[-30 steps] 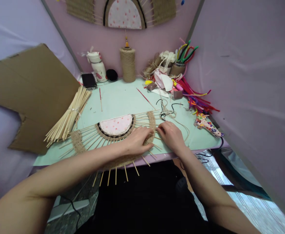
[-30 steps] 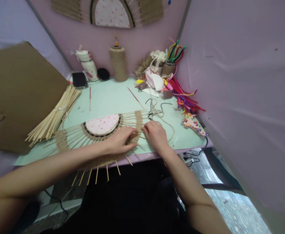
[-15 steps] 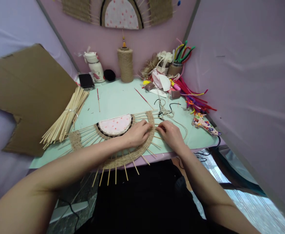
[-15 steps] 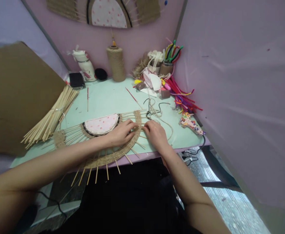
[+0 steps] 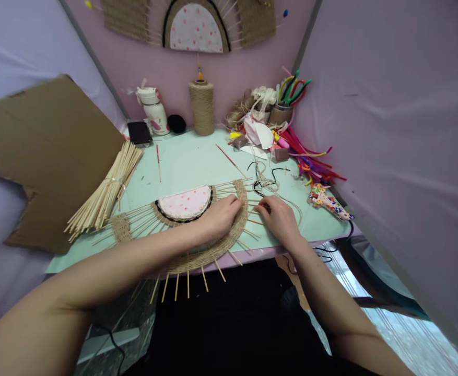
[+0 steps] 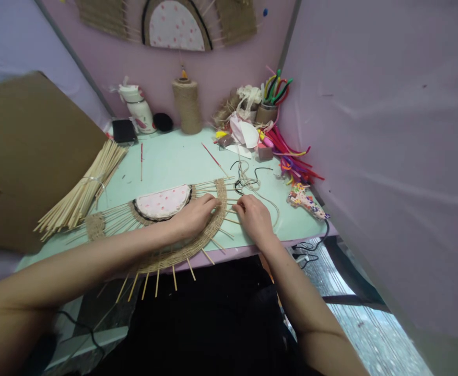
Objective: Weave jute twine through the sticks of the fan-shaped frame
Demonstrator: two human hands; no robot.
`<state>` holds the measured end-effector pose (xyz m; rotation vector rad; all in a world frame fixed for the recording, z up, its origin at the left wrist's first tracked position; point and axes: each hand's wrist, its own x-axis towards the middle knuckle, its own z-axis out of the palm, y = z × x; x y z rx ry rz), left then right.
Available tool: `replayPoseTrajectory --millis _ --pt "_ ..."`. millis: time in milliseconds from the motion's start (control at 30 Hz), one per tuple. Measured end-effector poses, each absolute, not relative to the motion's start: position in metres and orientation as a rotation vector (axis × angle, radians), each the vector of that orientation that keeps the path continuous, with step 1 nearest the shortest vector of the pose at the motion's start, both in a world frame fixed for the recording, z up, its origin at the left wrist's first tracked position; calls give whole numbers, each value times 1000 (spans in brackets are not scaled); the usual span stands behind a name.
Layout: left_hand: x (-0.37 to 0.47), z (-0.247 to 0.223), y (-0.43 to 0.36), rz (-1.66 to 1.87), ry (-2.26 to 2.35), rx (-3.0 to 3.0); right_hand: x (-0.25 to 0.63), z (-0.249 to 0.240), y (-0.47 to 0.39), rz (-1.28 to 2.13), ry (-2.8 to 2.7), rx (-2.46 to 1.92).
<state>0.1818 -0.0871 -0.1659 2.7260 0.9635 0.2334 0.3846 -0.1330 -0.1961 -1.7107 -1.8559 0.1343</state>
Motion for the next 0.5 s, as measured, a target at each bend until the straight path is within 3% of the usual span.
replayPoseTrajectory --millis 267,500 --pt "183 -162 -62 74 1039 2835 385 -195 -133 173 -1843 -1721" --pt "176 -167 -64 228 980 2709 387 -193 -137 147 -1760 -1711"
